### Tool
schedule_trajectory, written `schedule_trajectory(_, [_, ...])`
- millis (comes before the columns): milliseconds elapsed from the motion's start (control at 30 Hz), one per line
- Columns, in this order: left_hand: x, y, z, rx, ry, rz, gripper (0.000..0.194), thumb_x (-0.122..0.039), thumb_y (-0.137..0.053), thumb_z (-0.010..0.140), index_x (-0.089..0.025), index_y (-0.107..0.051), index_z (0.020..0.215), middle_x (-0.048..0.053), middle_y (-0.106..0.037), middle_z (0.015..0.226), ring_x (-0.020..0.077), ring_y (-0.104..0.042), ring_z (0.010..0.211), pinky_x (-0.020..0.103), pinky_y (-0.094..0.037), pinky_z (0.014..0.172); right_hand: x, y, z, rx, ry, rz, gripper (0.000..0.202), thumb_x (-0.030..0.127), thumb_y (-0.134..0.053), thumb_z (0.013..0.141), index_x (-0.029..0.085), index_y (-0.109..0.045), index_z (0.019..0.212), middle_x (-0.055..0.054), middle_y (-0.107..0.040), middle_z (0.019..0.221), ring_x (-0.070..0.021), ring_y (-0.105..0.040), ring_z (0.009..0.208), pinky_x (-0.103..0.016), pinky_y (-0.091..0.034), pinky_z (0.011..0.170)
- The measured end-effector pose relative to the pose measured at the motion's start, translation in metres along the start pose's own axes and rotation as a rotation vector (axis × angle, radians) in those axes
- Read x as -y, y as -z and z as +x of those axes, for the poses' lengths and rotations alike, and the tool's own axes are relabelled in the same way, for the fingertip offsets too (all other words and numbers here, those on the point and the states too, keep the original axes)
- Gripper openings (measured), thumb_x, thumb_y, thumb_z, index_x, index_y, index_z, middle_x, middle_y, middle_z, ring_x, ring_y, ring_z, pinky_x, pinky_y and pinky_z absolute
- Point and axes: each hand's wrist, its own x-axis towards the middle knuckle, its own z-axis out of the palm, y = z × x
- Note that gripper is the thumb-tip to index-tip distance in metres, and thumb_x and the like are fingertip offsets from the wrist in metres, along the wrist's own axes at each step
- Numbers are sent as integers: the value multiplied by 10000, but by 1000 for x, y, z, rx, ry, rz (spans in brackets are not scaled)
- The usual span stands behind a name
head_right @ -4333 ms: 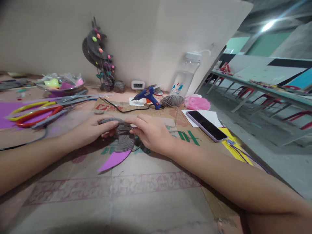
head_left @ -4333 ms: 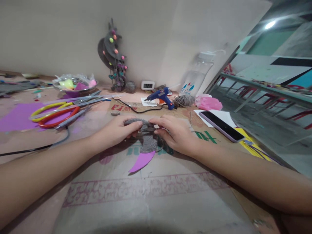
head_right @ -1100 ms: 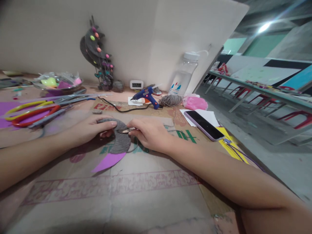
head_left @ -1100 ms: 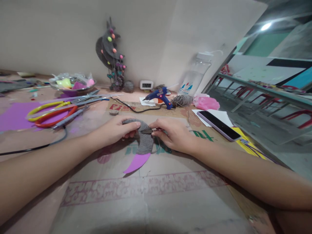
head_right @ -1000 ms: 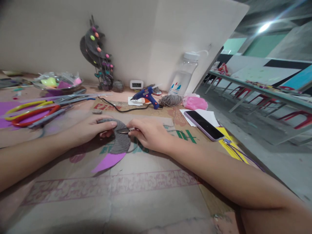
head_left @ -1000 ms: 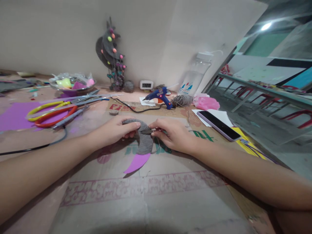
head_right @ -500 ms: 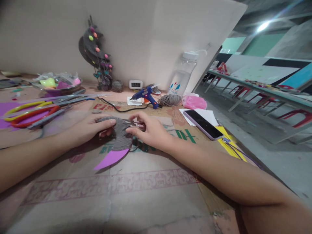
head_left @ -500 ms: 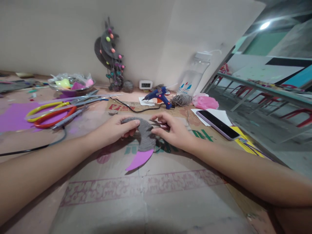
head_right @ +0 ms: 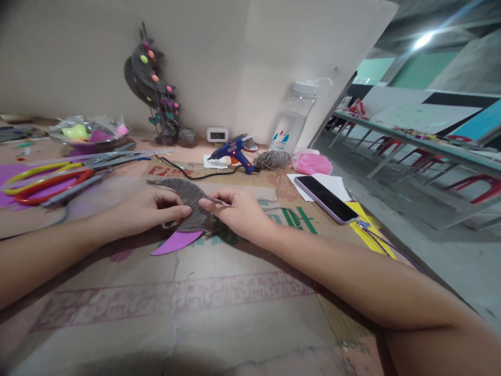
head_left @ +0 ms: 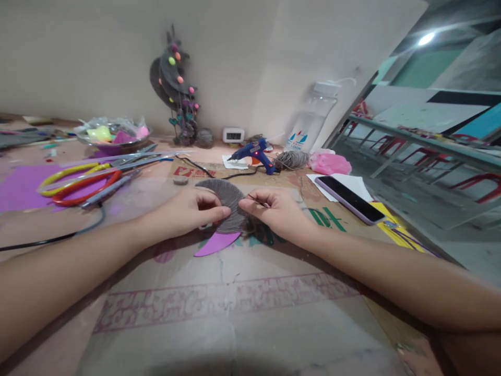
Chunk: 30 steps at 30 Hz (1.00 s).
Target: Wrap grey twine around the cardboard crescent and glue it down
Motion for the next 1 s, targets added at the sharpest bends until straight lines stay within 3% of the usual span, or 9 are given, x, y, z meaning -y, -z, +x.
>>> schedule_trajectory(333, [0, 0, -2, 12, 60, -40, 265, -391, -543, 770, -178, -574, 616, -29, -546, 558, 101, -485, 509, 199, -344, 464, -3, 0, 1, 19, 25, 4, 335, 445, -558, 782, 145, -538, 635, 32, -449, 559, -69, -399, 509, -210, -319, 479])
schedule_trajectory(533, [2, 0, 0, 22, 46, -133, 144, -248, -540, 755, -185, -604, 641, -34, -552, 577, 95, -488, 516, 193, -366, 483, -9, 1, 5, 36, 24, 21, 352, 470, -552, 784, 148, -517, 645, 37, -428, 574, -68, -386, 521, -205, -310, 484])
schedule_trajectory(767, [3, -1, 0, -25, 74, -331, 369, -429, -447, 846, -172, -558, 606, -26, -444, 514, 104, -436, 482, 221, -344, 455, -10, 2, 6, 75, 17, 86, 335, 452, -553, 791, 143, -527, 664, 34, -445, 593, -65, -397, 531, -208, -315, 492])
schedule_trajectory(900, [3, -3, 0, -47, 98, -294, 333, -404, -483, 834, -172, -548, 604, -34, -444, 515, 97, -428, 488, 211, -347, 464, -10, 0, 6, 113, 14, 48, 327, 453, -536, 805, 148, -535, 687, 27, -475, 609, -75, -437, 549, -211, -356, 513])
schedule_trajectory(1000, [2, -4, -1, -93, 82, -288, 292, -379, -502, 825, -173, -536, 621, -39, -464, 526, 91, -427, 483, 207, -346, 465, -12, 0, 6, 75, 118, 9, 265, 421, -550, 807, 160, -528, 844, 7, -532, 714, -95, -502, 626, -222, -412, 573])
